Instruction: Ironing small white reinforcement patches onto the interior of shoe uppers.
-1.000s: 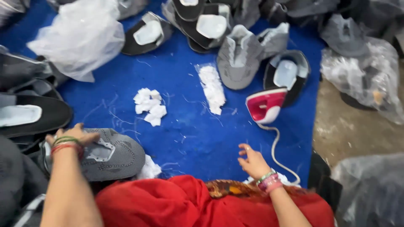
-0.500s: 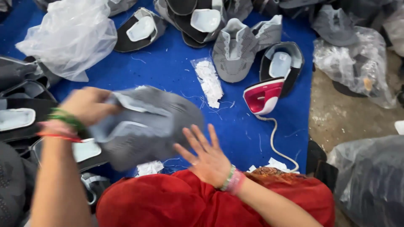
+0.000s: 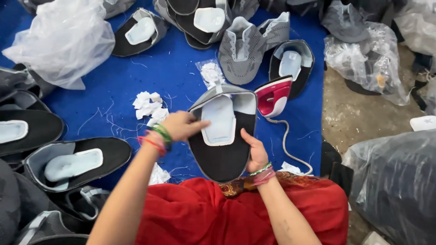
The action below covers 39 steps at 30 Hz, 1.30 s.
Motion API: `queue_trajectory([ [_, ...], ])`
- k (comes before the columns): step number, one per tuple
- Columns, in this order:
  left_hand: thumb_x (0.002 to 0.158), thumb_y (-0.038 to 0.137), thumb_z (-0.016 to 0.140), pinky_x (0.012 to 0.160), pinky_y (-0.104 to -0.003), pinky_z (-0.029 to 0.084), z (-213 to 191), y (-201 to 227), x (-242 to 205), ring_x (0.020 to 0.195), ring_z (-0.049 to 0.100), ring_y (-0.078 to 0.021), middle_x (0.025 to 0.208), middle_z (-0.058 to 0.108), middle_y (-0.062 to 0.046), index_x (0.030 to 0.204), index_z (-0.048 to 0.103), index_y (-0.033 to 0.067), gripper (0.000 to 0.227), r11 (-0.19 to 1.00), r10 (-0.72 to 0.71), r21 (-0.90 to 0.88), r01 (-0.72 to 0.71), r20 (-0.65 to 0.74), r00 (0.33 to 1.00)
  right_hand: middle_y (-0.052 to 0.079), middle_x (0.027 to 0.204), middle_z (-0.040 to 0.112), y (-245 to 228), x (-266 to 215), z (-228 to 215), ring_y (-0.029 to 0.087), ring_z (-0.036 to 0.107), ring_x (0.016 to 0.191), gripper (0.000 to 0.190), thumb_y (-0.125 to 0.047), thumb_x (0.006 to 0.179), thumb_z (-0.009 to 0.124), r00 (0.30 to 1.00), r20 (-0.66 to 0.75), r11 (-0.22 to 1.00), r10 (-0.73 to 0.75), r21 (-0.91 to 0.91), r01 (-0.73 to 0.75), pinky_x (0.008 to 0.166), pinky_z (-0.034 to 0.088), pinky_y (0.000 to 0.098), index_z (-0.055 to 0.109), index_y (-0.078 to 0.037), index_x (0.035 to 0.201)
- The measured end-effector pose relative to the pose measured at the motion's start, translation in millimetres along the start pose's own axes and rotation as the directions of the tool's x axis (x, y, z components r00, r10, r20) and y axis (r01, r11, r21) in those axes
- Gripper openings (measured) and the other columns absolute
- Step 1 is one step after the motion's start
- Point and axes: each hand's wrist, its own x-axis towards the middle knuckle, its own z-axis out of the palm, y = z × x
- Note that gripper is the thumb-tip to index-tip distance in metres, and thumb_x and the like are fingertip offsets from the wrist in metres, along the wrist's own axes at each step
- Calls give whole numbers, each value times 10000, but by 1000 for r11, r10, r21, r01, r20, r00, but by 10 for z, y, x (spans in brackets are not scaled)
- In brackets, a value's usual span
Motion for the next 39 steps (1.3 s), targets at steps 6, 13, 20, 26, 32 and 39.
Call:
queue_trajectory([
  [6,784,292,700,739,-500,536,751,356,-151,786,688,-381,796,697,-169,877,706,68,243,768,630,247,-591,-457,628,130,1321,677,-334,195,-531,303,662,1197,428,-301,1027,598,970,-10,955,-244,-175,239,1083,511,452,602,-47,1371],
  [13,1004,326,552,805,-570,518,1220,296,187,879,678,-462,869,714,-266,1222,533,58,346,979,196,134,-156,-368,909,118,1142,746,-388,-335,300,258,714,990,424,-360,1010,558,912,-234,817,-337,-555,159,857,564,392,641,-41,1277],
  [20,928,368,642,898,-545,522,1778,-950,1059,1028,655,-488,1063,692,-311,1166,602,44,404,987,-138,-126,97,-369,919,104,1214,724,202,-121,-450,301,681,1135,339,-198,899,737,747,574,-528,-335,-771,356,977,534,435,704,-105,1223],
  [26,975,220,630,863,-470,542,1123,-1796,1180,969,695,-373,1033,726,-150,1046,725,93,174,987,-151,-159,24,-866,476,92,1326,610,420,-44,-378,334,508,1273,604,-168,701,783,929,361,-663,-82,-716,219,1026,416,470,648,-121,1289],
  [32,822,163,723,846,-451,529,725,-2253,1214,979,643,-354,1007,689,-127,985,780,129,176,951,-143,5,308,-878,457,9,1214,601,624,105,-284,253,519,1149,614,-173,805,695,964,230,-856,-133,-518,6,921,400,446,598,-252,1407],
  [39,854,264,788,858,-451,555,553,-2079,1068,962,697,-344,1018,729,-95,966,803,191,134,908,-369,-169,384,-756,541,-18,1198,610,615,111,-338,241,523,1128,604,-143,815,670,956,249,-840,-154,-542,6,915,393,440,605,-288,1398],
])
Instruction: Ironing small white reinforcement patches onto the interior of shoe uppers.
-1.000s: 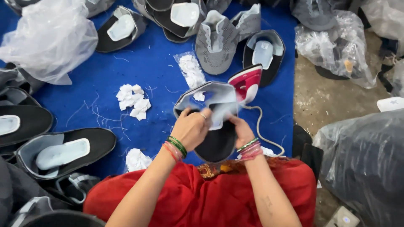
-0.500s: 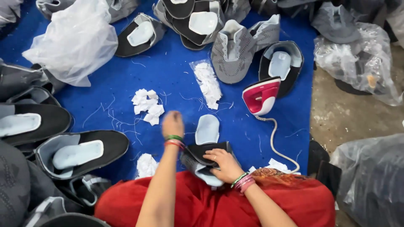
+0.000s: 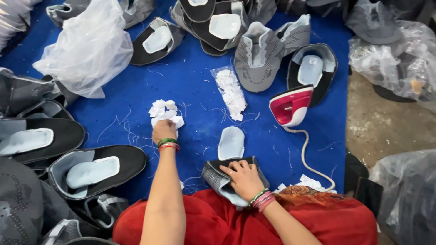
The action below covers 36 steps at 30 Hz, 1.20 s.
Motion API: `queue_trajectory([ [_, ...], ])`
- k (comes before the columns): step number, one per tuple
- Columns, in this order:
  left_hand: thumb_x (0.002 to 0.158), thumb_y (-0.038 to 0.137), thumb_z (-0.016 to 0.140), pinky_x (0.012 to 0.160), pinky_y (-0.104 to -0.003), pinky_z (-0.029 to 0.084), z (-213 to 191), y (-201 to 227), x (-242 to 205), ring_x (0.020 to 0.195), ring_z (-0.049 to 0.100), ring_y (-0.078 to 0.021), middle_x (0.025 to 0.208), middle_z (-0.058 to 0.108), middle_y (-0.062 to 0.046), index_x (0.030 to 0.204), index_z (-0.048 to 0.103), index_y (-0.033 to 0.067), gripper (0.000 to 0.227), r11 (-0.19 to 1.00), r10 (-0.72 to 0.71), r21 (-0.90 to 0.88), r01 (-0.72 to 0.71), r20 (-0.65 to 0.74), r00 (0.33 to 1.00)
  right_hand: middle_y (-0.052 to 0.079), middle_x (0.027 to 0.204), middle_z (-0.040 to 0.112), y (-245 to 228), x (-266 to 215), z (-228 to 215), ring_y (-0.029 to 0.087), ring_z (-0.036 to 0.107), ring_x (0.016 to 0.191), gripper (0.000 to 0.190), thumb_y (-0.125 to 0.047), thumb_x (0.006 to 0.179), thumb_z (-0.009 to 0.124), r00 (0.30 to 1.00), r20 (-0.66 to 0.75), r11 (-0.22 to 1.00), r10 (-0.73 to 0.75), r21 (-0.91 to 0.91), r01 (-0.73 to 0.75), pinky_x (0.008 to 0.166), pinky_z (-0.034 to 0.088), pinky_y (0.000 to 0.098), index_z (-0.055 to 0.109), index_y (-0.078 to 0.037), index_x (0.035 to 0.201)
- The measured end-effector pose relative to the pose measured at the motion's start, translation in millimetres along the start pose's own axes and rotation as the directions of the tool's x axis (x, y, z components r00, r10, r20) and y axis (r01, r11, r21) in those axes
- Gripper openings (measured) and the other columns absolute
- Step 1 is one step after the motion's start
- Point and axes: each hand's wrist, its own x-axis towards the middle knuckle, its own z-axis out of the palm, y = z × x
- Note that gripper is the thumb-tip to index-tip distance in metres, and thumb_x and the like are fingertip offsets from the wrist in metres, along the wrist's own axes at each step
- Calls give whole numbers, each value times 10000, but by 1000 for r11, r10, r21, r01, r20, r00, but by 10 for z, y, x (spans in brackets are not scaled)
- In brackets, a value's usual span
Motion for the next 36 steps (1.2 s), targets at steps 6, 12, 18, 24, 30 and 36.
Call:
queue_trajectory([
  [6,823,235,811,827,-381,581,197,-198,307,850,756,-285,905,782,-113,920,812,142,134,979,-21,-203,7,-68,997,-12,1200,615,22,-25,32,245,532,1113,597,-143,824,670,999,-32,1000,-5,12,5,914,404,435,605,-282,1401],
  [12,772,77,784,602,-284,602,-251,202,65,690,736,-171,803,757,-90,943,768,12,183,636,-176,-727,260,192,965,-11,1173,661,17,33,-54,254,569,1066,502,-186,857,673,1000,7,998,-2,56,2,889,424,439,636,-235,1355],
  [18,794,128,900,567,-273,550,-280,176,10,644,683,-168,790,731,-124,934,743,-38,269,645,-342,-667,374,186,921,28,1141,671,-12,-19,16,272,611,1102,436,-226,890,643,997,66,995,29,95,-35,910,487,448,664,-206,1325],
  [24,858,79,743,565,-290,607,548,3,5,659,726,-174,816,742,-116,1011,728,15,167,457,30,-788,412,477,879,169,1212,732,336,-20,-48,291,741,1118,502,-394,967,633,918,361,824,165,461,-329,996,579,389,644,-161,1411],
  [30,835,56,702,582,-359,626,1346,605,-1163,632,735,-210,807,769,-136,990,698,2,165,390,140,-587,709,799,585,83,1662,320,350,141,37,328,540,1183,945,-308,718,878,975,22,960,219,-183,-211,900,501,460,421,-81,1514],
  [36,853,163,757,658,-311,626,946,1128,-1602,702,749,-146,841,792,-68,984,803,73,165,767,-44,-565,304,427,903,-1,1604,349,511,237,-50,308,474,1271,1089,-467,625,943,943,80,944,322,-110,-312,983,449,521,408,-123,1509],
])
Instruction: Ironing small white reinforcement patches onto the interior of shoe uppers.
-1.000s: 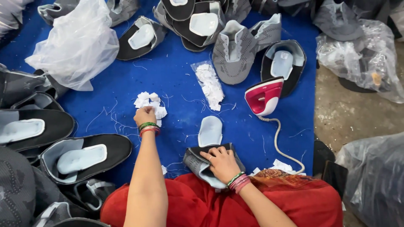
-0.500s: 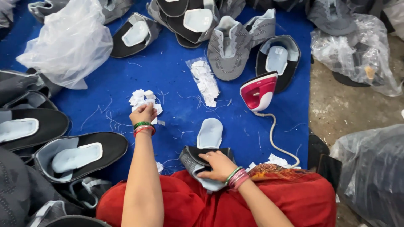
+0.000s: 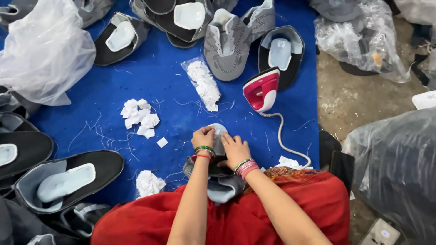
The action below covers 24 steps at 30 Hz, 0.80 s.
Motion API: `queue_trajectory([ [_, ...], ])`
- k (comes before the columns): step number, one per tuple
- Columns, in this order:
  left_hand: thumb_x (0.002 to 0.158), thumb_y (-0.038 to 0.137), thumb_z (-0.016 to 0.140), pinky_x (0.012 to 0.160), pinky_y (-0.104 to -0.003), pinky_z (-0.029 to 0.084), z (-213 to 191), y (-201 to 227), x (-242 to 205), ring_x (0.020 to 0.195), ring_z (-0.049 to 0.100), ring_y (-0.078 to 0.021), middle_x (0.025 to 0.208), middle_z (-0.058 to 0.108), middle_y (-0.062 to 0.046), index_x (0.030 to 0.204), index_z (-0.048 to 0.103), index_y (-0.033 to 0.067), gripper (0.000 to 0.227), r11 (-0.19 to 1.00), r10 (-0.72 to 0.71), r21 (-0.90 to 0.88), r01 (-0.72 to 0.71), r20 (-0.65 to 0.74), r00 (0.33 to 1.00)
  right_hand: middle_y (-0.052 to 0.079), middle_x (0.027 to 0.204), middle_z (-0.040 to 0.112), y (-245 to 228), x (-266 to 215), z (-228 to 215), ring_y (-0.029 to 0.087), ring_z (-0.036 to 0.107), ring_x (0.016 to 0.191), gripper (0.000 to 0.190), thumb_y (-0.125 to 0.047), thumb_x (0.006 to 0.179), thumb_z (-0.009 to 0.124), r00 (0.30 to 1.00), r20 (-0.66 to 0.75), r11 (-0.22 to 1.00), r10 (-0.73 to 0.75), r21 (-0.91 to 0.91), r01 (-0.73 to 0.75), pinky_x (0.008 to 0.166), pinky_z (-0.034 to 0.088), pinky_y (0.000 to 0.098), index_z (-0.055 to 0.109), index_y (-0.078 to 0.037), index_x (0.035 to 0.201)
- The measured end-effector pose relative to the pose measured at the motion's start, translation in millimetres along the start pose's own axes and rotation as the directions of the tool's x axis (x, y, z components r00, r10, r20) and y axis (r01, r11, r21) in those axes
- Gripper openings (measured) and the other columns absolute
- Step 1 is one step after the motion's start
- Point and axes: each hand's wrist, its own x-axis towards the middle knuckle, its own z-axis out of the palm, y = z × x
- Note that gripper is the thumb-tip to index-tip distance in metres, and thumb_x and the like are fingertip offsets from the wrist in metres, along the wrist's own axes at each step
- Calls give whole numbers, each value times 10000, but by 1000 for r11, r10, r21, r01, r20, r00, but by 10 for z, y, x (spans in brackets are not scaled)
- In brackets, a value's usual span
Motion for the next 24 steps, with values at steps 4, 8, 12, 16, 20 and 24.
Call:
queue_trajectory([
  [4,831,242,775,769,-321,599,19,82,-69,749,790,-173,852,813,-59,942,822,132,164,986,-11,164,23,-71,997,-1,1577,355,-45,25,-88,300,472,1270,1210,-438,582,968,1000,7,997,30,68,-30,999,441,518,341,-130,1570],
  [8,798,296,786,817,-383,585,53,131,-74,859,763,-256,901,796,-66,949,833,185,193,949,29,314,25,-164,986,16,1564,344,-66,98,-172,320,458,1287,1195,-453,554,979,996,81,999,39,25,-41,991,456,511,364,-184,1543],
  [12,782,309,798,845,-393,585,21,-19,72,896,772,-280,929,795,-83,964,835,183,225,937,14,347,28,-118,993,53,1544,374,-73,223,-34,335,476,1278,1115,-433,562,979,996,84,998,32,-53,-27,974,483,506,443,-178,1506],
  [16,753,266,814,851,-408,580,-138,-21,-94,929,743,-335,958,777,-146,1017,803,128,298,879,154,460,-125,-26,988,55,1521,397,-10,254,111,338,479,1281,1115,-429,555,980,996,87,997,23,-75,-17,976,494,515,457,-165,1504],
  [20,893,140,611,807,-441,546,-385,-5,-373,948,687,-338,1027,720,-115,1254,733,230,391,580,494,659,-480,184,850,62,1555,376,-5,272,43,352,481,1284,1079,-345,600,973,998,58,999,2,-35,0,983,498,533,437,-168,1519],
  [24,871,128,560,754,-423,477,-412,-53,-490,923,599,-269,1013,582,-71,1442,565,340,609,120,523,847,-517,389,758,71,1572,350,-85,208,-202,359,451,1342,1147,-347,561,999,986,166,1000,16,-8,-14,1044,475,528,396,-159,1518],
])
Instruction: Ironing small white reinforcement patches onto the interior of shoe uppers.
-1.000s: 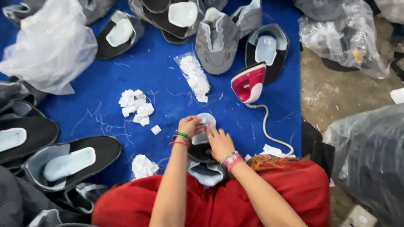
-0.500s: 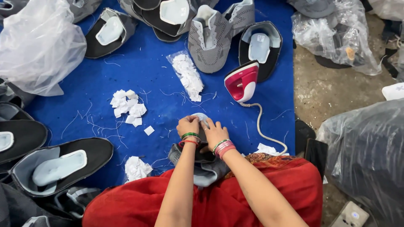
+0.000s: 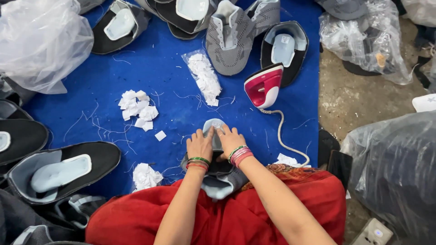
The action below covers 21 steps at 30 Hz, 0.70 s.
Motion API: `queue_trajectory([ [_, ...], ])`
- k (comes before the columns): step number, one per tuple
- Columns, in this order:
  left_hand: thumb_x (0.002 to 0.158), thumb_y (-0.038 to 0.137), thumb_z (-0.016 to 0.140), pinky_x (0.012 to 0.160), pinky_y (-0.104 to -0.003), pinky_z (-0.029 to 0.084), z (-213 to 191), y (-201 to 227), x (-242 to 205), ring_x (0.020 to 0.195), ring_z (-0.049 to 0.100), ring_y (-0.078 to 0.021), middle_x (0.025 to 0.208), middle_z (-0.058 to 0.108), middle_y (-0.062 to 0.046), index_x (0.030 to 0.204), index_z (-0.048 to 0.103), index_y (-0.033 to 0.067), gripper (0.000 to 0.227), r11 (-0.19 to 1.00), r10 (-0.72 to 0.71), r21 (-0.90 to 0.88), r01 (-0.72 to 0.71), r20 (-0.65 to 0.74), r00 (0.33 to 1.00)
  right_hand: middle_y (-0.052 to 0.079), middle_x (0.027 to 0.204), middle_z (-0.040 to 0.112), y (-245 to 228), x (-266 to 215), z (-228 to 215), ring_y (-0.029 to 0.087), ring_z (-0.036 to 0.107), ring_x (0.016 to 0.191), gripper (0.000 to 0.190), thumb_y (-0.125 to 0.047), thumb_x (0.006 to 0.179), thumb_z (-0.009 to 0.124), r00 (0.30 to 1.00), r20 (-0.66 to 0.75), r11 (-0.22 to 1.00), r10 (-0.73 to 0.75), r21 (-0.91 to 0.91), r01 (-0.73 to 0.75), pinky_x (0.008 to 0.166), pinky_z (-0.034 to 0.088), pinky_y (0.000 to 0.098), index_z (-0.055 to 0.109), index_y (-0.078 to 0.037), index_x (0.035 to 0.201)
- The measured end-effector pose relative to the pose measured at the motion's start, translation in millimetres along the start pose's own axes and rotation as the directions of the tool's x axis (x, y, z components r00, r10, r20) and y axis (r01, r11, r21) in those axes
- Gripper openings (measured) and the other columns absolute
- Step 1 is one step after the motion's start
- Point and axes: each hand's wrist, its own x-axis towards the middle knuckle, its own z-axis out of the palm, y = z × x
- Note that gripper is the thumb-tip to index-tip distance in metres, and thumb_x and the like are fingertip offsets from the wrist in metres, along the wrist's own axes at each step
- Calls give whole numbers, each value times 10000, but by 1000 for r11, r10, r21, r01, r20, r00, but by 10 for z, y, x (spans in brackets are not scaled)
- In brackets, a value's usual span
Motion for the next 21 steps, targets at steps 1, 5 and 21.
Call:
queue_trajectory([
  [1,871,128,560,754,-423,477,11,10,-16,923,599,-269,1013,582,-71,1442,565,340,609,1000,1,-3,-1,2,1000,71,1572,350,6,-20,-2,359,451,1342,1147,-347,561,999,1000,2,1000,3,-2,-3,1044,475,528,396,-159,1518],
  [5,895,159,557,748,-409,472,30,34,-41,916,605,-256,1032,576,-69,1466,548,317,592,999,1,53,-1,-2,1000,76,1556,329,14,-7,-25,372,454,1317,1300,-355,537,1007,1000,-22,998,8,64,-6,1034,463,556,261,-194,1590],
  [21,913,163,555,691,-434,493,-12,72,-147,822,622,-284,1073,592,-108,1425,590,271,524,999,13,36,-11,-61,998,276,1205,577,1500,502,569,358,602,1071,773,-239,784,965,203,-686,666,699,728,165,938,532,438,528,110,1317],
])
